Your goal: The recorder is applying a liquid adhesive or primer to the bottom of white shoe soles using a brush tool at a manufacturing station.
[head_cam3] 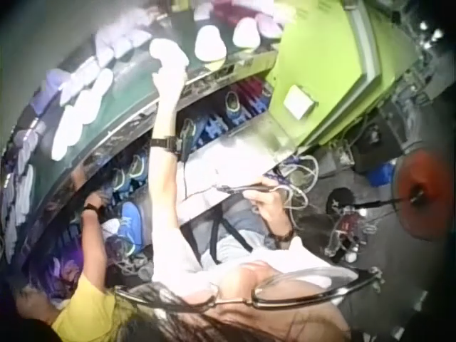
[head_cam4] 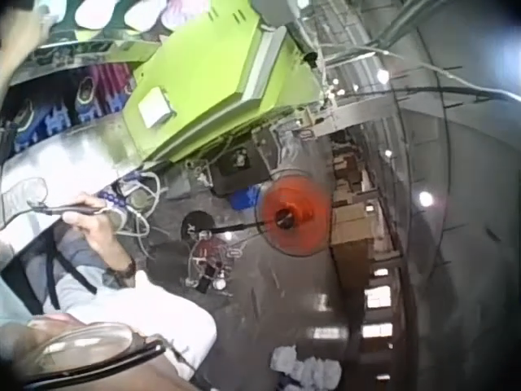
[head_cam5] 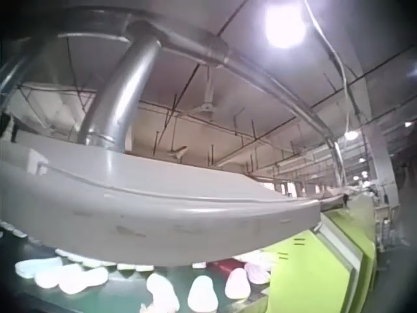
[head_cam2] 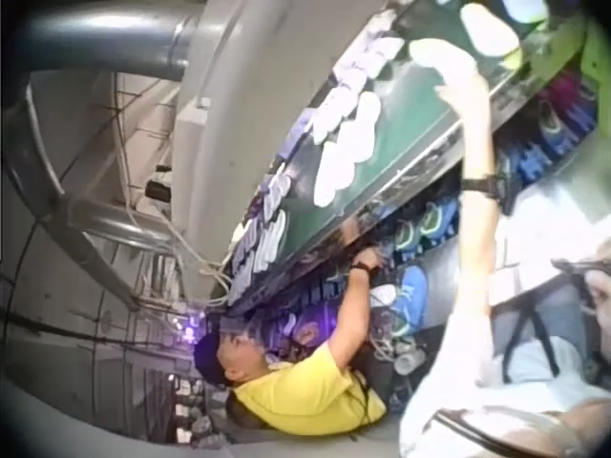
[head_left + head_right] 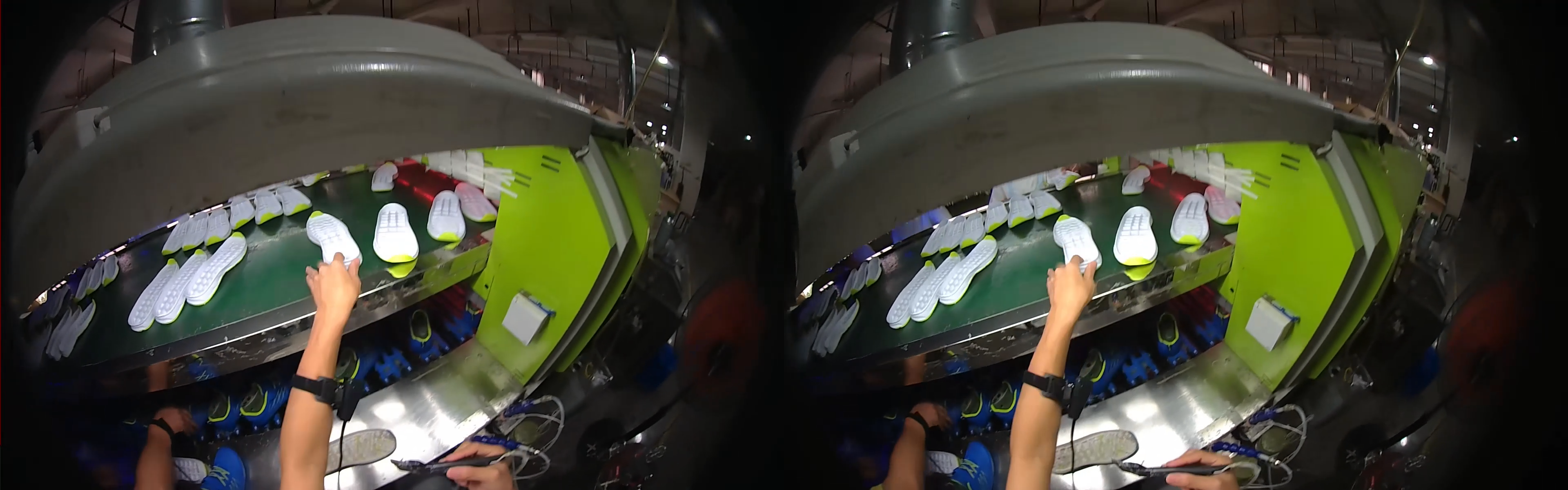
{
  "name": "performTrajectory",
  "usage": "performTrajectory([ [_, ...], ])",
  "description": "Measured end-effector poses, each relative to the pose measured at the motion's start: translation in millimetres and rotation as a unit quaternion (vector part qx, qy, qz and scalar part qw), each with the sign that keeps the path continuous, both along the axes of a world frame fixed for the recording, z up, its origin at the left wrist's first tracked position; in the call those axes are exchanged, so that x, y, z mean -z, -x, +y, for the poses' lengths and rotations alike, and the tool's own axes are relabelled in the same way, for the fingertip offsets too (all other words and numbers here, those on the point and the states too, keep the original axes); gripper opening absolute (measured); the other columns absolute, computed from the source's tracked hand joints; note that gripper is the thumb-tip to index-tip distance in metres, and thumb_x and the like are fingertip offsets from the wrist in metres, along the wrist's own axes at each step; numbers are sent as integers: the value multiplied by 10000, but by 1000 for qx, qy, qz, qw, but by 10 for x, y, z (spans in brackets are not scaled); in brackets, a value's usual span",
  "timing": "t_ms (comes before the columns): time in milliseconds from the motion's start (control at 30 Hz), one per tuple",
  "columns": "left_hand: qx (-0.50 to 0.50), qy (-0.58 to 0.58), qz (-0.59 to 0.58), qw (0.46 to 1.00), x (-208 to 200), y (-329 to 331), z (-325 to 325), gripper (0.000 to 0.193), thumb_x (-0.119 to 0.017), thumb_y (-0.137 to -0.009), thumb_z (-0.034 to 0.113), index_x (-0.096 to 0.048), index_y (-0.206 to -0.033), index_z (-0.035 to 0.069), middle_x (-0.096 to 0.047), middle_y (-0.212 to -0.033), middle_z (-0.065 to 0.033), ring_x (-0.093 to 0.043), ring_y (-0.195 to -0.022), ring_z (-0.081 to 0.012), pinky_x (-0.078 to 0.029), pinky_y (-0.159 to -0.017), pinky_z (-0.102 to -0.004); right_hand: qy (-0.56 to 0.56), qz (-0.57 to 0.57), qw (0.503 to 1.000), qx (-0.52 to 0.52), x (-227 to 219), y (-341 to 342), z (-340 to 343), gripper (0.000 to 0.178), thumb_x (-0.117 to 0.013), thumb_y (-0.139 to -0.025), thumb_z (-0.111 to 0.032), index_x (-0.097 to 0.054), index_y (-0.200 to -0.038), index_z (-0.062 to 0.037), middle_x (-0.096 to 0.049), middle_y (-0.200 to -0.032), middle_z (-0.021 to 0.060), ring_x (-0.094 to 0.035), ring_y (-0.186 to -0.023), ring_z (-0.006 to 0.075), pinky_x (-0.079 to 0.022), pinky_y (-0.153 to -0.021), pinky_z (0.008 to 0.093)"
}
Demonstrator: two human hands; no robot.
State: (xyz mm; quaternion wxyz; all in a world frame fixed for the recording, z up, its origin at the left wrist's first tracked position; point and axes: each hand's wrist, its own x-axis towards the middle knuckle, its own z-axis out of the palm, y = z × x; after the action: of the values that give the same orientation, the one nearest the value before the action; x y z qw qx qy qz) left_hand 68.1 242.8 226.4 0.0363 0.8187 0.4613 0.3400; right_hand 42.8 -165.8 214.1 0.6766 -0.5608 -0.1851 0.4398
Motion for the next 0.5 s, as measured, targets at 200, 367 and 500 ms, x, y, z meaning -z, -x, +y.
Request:
performTrajectory([
  [200,-7,-61,-458,887,-20,613,-716,239,-632,-941,178,-622,-855,-44,-479,-939,-151,-589,-824,-332,-479,-767,-477,-47,118,991,52,762,24,-265,199,-675,-738,63,-677,-930,10,-618,-880,44,-561,-781,123,-426,-632,232],
  [367,104,480,-397,775,801,1884,-2173,584,-777,-773,-33,-457,-1262,-41,-489,-1281,-146,-564,-1152,-213,-484,-936,-346,-143,166,976,6,917,-188,-35,188,-678,-696,92,-653,-870,25,-648,-920,103,-607,-802,172,-488,-699,263],
  [500,353,614,-211,674,1628,2450,-3010,901,-773,-782,-23,-251,-1517,-25,-443,-1473,-172,-522,-1286,-248,-408,-1072,-380,-100,88,990,39,1194,-220,-157,258,-710,-637,115,-641,-870,30,-616,-914,115,-602,-845,190,-491,-787,277],
])
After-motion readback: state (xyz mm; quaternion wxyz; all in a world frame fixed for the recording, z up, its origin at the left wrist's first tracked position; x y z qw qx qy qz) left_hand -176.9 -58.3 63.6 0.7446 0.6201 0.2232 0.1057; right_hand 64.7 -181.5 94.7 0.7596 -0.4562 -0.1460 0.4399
